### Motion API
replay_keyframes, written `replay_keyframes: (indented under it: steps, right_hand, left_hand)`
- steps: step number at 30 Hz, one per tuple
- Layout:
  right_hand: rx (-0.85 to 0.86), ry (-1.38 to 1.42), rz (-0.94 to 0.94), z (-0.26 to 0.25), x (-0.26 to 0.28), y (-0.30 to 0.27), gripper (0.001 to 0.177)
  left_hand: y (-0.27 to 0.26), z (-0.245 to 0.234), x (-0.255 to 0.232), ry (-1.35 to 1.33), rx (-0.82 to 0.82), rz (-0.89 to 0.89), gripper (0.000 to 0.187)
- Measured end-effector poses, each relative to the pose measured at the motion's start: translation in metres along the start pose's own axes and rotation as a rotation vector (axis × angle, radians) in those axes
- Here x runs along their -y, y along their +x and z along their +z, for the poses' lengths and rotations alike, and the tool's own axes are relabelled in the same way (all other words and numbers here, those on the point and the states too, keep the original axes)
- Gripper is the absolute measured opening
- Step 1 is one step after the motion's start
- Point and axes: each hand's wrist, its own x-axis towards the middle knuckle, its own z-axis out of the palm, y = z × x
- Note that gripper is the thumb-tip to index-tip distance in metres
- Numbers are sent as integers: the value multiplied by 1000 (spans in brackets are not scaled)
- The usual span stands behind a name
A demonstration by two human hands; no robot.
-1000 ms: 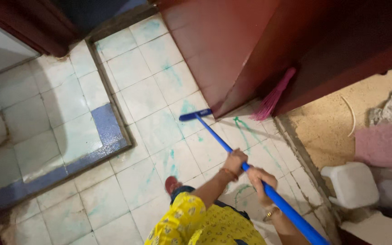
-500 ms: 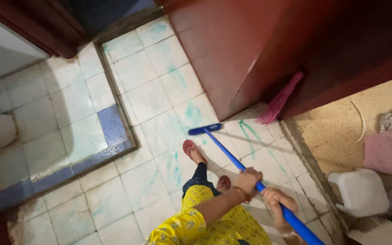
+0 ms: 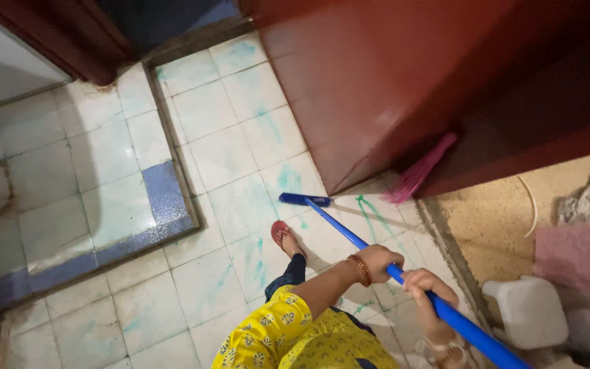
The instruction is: The person cleans the tiled floor of a bathroom and laundry area using a blue squeegee, pushing green liquid across the tiles and around a sink pedestal and a washing machine.
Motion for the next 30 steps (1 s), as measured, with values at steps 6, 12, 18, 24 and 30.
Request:
replay_keyframes:
  steps: [6,12,18,24,30]
  right_hand:
    - [-66,-20,28,-12,2,-17,17]
    - [-208,-11,-146,5,-8,-55,18]
    - [-59,-114,-73,-14,-20,-53,13]
    - [-77,-316,5,-19,-23,-60,17]
    - [-127,-257,-91,-15,-64,-70,16]
  left_hand:
    - [35,-4,7,92,536,-128,15]
    - [13,5,-18,306,446,-145,21]
    - [13,2,-32,409,328,-251,20]
    - [18,23,-15,380,278,-213,11]
    - [22,56,36,492,213,-305,16]
